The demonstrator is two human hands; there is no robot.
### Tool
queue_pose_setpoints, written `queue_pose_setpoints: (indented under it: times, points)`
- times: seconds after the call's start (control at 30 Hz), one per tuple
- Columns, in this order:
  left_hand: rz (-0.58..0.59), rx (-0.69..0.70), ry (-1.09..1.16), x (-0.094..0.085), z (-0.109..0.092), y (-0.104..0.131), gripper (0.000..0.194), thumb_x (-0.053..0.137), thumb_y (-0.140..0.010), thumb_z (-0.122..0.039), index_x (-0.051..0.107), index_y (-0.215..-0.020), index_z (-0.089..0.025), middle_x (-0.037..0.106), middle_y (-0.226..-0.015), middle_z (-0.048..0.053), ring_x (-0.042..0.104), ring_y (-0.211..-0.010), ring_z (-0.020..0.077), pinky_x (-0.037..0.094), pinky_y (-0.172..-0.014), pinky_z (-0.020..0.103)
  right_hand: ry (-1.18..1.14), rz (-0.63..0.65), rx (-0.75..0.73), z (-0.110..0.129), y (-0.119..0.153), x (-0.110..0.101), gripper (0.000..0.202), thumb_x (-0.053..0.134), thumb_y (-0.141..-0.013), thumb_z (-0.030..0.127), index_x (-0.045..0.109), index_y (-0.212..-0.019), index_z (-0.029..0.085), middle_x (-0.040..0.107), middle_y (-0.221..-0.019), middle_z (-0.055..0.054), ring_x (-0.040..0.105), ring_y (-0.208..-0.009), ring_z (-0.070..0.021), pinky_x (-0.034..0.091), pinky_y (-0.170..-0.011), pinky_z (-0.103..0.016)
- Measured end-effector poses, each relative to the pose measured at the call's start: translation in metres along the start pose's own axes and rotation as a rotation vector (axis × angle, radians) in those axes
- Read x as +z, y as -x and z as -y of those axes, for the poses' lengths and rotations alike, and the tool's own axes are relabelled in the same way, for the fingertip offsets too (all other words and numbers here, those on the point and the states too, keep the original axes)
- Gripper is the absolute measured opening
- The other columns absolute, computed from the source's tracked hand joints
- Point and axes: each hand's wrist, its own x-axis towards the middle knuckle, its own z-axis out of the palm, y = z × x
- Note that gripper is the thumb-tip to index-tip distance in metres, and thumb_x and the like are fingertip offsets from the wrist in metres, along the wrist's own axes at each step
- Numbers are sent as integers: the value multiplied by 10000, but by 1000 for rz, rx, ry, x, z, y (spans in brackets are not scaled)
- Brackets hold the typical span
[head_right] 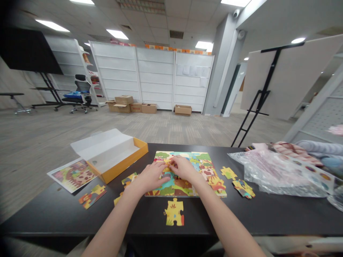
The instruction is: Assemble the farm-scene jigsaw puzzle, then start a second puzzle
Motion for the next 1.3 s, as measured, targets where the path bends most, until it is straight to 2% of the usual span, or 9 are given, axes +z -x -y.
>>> queue_pose_setpoints:
  times: [0.37, 0.7, 0.93, 1.3]
  points:
    - [-11, -13, -8, -2, 0, 0, 443, 546, -894, -465, 607, -1241, -196, 637, -1293, 131, 556, -1234, 329, 481, -985, 501, 83, -16, -64, 1, 0, -2, 49, 668, -872, 226, 662, -854, 180, 662, -855, -52, 583, -835, -198, 425, -771, -298]
    - [2, 10, 10, 3, 3, -3, 409, 520, -913, -446, 613, -1193, -163, 646, -1243, 147, 589, -1192, 310, 483, -999, 447, 80, 0, -94, -3, -1, -5, 23, 659, -872, 185, 680, -870, 175, 664, -850, -56, 575, -807, -187, 427, -784, -300]
    - [-1, 21, -6, 2, 2, -2, 401, 509, -917, -437, 620, -1186, -161, 648, -1249, 142, 589, -1191, 306, 495, -983, 451, 60, 10, -102, -6, -1, -5, 112, 609, -858, 113, 697, -869, 180, 671, -866, -56, 583, -830, -188, 432, -807, -299]
    - [17, 18, 2, 0, 0, -2, 400, 532, -910, -427, 615, -1199, -162, 649, -1266, 145, 583, -1214, 309, 486, -1001, 453, 47, 12, -87, -7, -1, -3, 61, 622, -865, 157, 681, -866, 171, 674, -897, -69, 595, -866, -199, 446, -841, -322]
